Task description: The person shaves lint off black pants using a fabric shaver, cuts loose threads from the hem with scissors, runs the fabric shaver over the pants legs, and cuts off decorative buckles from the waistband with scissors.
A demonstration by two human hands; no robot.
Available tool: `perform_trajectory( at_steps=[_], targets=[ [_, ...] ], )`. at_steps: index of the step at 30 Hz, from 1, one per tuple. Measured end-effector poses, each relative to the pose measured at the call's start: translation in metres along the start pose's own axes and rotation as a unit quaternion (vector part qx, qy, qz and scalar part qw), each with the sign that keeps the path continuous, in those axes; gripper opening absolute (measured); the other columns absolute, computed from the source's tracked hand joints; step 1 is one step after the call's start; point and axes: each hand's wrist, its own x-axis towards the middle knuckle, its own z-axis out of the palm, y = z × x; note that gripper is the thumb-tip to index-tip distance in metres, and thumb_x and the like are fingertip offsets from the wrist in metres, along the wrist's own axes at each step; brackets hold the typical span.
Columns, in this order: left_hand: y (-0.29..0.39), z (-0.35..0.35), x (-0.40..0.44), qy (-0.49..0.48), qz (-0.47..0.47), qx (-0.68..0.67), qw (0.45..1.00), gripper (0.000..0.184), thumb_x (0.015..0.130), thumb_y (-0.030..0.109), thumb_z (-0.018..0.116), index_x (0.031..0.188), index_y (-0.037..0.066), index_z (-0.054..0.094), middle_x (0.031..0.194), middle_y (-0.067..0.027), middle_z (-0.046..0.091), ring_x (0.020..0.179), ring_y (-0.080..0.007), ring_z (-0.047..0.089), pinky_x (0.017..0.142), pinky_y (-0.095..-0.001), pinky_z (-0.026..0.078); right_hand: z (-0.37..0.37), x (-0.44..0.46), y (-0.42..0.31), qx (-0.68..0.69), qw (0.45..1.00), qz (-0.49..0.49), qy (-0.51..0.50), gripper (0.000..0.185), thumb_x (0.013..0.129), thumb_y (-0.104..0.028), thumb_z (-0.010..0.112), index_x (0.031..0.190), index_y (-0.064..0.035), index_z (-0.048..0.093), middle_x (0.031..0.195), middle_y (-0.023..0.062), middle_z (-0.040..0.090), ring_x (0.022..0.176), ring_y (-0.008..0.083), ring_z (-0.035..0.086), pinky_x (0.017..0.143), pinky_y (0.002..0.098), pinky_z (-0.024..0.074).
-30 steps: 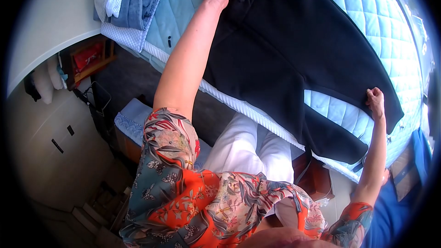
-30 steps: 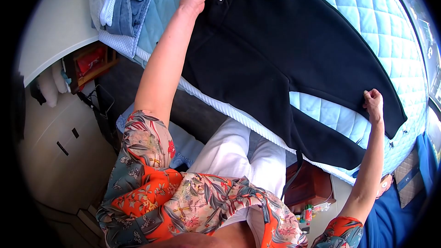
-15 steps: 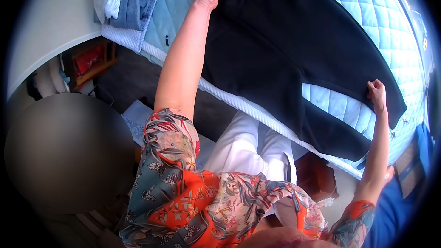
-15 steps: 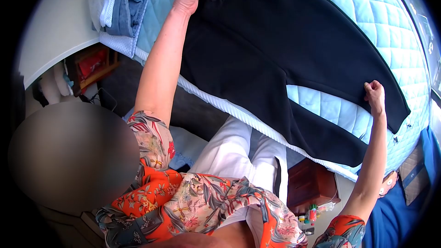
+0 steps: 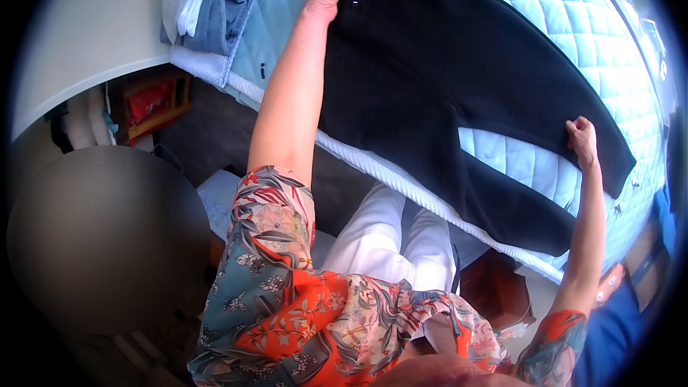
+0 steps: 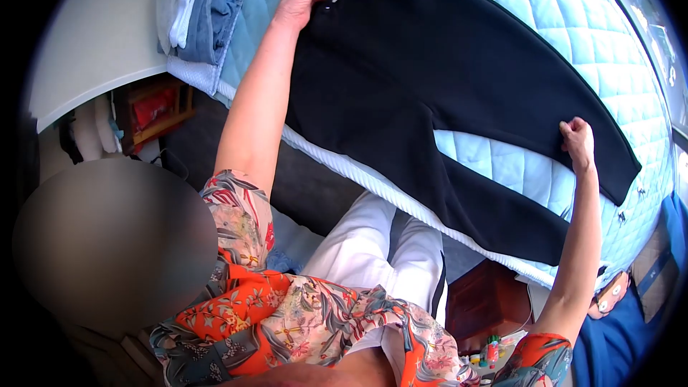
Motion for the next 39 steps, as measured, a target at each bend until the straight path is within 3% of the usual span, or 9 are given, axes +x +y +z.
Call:
perform_trajectory(
  at_steps=[4, 9, 10, 13, 18, 22, 28, 33, 39],
  targets=[
    [-0.001, 0.017, 0.004, -0.055, -0.035, 0.059, 0.996, 0.041, 0.08, 0.018, 0.067, 0.116, 0.001, 0.056, 0.098, -0.0075, 0.062, 0.089, -0.0144, 0.059, 0.08, -0.0259, 0.046, -0.004, -0.021, -0.013, -0.139, 0.987, -0.056, 0.056, 0.028, 0.086, -0.032, 0.057, 0.086, -0.004, 0.059, 0.069, 0.0037, 0.057, 0.056, 0.0154, 0.055, 0.052, 0.0324, 0.0445],
    [0.057, -0.018, -0.021, -0.005, -0.016, 0.079, 0.997, 0.024, 0.085, 0.02, 0.049, 0.097, 0.001, 0.057, 0.081, -0.0109, 0.056, 0.068, -0.0211, 0.054, 0.056, -0.0328, 0.045, 0.069, -0.003, -0.039, -0.089, 0.97, -0.107, 0.2, 0.021, 0.085, -0.027, 0.057, 0.084, -0.0064, 0.056, 0.079, 0.0169, 0.062, 0.08, 0.0361, 0.06, 0.072, 0.043, 0.0473],
    [0.054, -0.035, -0.012, 0.008, -0.011, 0.07, 0.997, 0.024, 0.087, 0.028, 0.049, 0.09, 0.005, 0.056, 0.077, -0.0069, 0.054, 0.067, -0.0188, 0.053, 0.057, -0.0314, 0.043, 0.084, 0.001, -0.025, -0.11, 0.925, -0.228, 0.282, 0.019, 0.084, -0.022, 0.061, 0.094, -0.0055, 0.058, 0.078, 0.0144, 0.064, 0.07, 0.0285, 0.063, 0.062, 0.0364, 0.0499],
    [0.02, -0.111, 0.041, 0.08, -0.108, 0.047, 0.99, 0.04, 0.091, 0.036, 0.054, 0.113, 0.003, 0.057, 0.11, -0.0085, 0.059, 0.101, -0.0171, 0.054, 0.092, -0.0306, 0.041, 0.076, -0.045, -0.005, -0.011, 0.912, -0.238, 0.334, 0.012, 0.083, -0.018, 0.059, 0.085, -0.0056, 0.059, 0.077, 0.0139, 0.061, 0.075, 0.0299, 0.061, 0.067, 0.0369, 0.048],
    [0.02, -0.126, 0.061, 0.131, -0.05, 0.065, 0.988, 0.056, 0.086, 0.044, 0.061, 0.125, 0.004, 0.051, 0.116, -0.0074, 0.056, 0.106, -0.017, 0.051, 0.096, -0.0284, 0.034, 0.044, -0.138, 0.137, 0.062, 0.904, -0.041, 0.421, 0.014, 0.083, -0.018, 0.058, 0.08, -0.0049, 0.063, 0.074, 0.0125, 0.062, 0.068, 0.0258, 0.062, 0.064, 0.0341, 0.0479],
    [0.021, -0.117, 0.062, 0.12, -0.053, 0.094, 0.987, 0.067, 0.083, 0.049, 0.062, 0.131, 0.005, 0.045, 0.124, -0.0086, 0.051, 0.114, -0.0184, 0.047, 0.099, -0.0297, 0.031, 0.052, -0.184, 0.256, 0.187, 0.915, 0.156, 0.321, 0.016, 0.081, -0.019, 0.063, 0.082, -0.0036, 0.066, 0.067, 0.0037, 0.064, 0.061, 0.0132, 0.059, 0.061, 0.0267, 0.0474],
    [0.036, -0.095, 0.053, 0.143, -0.061, 0.144, 0.977, 0.072, 0.081, 0.049, 0.065, 0.132, 0.002, 0.044, 0.132, -0.0094, 0.045, 0.117, -0.019, 0.044, 0.101, -0.03, 0.029, 0.083, -0.184, 0.248, 0.157, 0.953, 0.129, 0.224, 0.025, 0.078, -0.02, 0.071, 0.093, -0.0022, 0.061, 0.07, 0.0029, 0.06, 0.066, 0.0109, 0.057, 0.062, 0.0266, 0.0474],
    [0.042, -0.083, 0.042, 0.105, -0.046, 0.191, 0.975, 0.066, 0.08, 0.042, 0.069, 0.127, 0.001, 0.049, 0.127, -0.0094, 0.049, 0.114, -0.0184, 0.045, 0.1, -0.0298, 0.032, 0.09, -0.207, 0.226, 0.486, 0.805, 0.284, 0.186, 0.021, 0.085, -0.014, 0.061, 0.101, -0.0022, 0.053, 0.068, 0.0031, 0.058, 0.052, 0.0076, 0.053, 0.045, 0.0214, 0.0404],
    [0.034, -0.097, 0.049, 0.087, -0.043, 0.24, 0.966, 0.048, 0.08, 0.035, 0.071, 0.111, 0.001, 0.056, 0.11, -0.0084, 0.057, 0.103, -0.0177, 0.052, 0.092, -0.0287, 0.04, 0.09, -0.193, 0.222, 0.529, 0.802, 0.186, 0.205, 0.02, 0.086, -0.009, 0.056, 0.105, -0.0055, 0.053, 0.07, -0.0007, 0.056, 0.05, 0.0061, 0.047, 0.041, 0.0201, 0.0357]
  ],
)
